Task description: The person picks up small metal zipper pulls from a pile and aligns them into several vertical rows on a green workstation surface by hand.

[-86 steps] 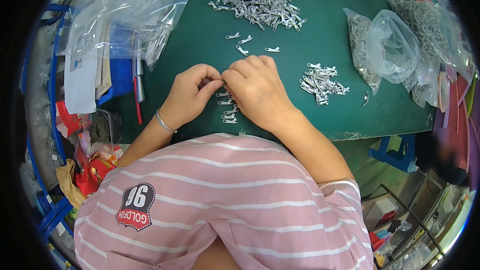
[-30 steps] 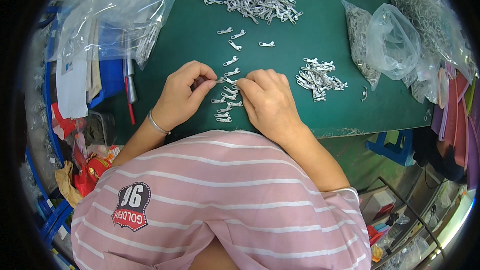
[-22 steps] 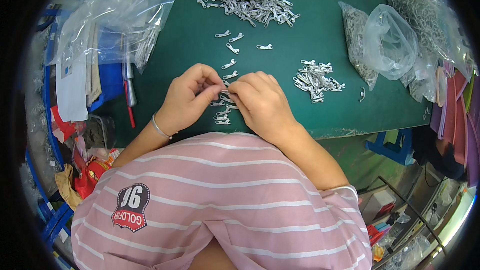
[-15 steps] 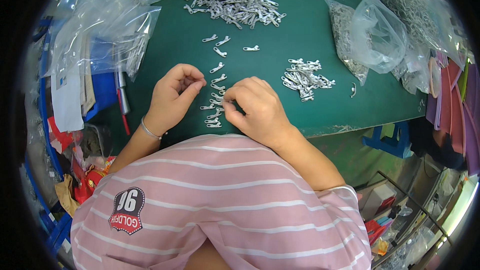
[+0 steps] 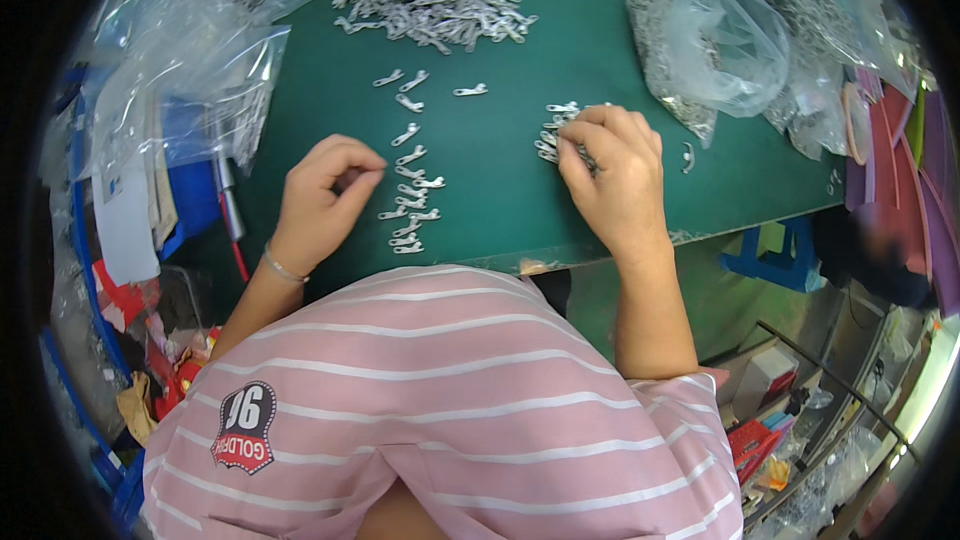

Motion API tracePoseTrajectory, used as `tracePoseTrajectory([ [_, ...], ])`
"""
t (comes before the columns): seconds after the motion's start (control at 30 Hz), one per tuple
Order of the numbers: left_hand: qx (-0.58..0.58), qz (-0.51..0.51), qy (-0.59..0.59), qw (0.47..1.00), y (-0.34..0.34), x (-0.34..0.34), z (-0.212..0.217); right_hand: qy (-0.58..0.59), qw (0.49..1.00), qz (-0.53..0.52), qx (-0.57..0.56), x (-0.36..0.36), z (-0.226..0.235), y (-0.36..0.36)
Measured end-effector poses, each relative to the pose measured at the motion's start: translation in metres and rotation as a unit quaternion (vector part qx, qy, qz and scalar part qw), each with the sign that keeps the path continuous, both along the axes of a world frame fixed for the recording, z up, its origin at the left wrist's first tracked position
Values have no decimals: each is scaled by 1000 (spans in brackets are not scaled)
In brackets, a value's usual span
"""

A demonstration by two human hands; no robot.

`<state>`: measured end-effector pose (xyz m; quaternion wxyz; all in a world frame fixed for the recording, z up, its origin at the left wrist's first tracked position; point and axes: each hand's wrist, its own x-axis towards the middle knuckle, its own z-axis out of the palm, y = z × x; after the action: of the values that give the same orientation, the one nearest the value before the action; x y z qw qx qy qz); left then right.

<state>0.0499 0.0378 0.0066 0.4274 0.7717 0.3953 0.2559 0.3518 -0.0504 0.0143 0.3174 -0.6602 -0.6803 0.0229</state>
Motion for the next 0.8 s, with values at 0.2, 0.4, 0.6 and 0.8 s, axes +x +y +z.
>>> tracePoseTrajectory([
  [0.2,175,-64,43,982,0,23,-14,55,984,167,-27,-67,-15,6],
  [0.4,185,-56,45,980,0,9,-15,46,984,171,-23,-70,-19,8],
  [0.6,103,15,22,994,-1,-5,-12,68,984,163,-25,-66,-20,8],
  [0.8,77,23,14,997,-2,-4,-9,29,986,163,-21,-73,-22,7],
])
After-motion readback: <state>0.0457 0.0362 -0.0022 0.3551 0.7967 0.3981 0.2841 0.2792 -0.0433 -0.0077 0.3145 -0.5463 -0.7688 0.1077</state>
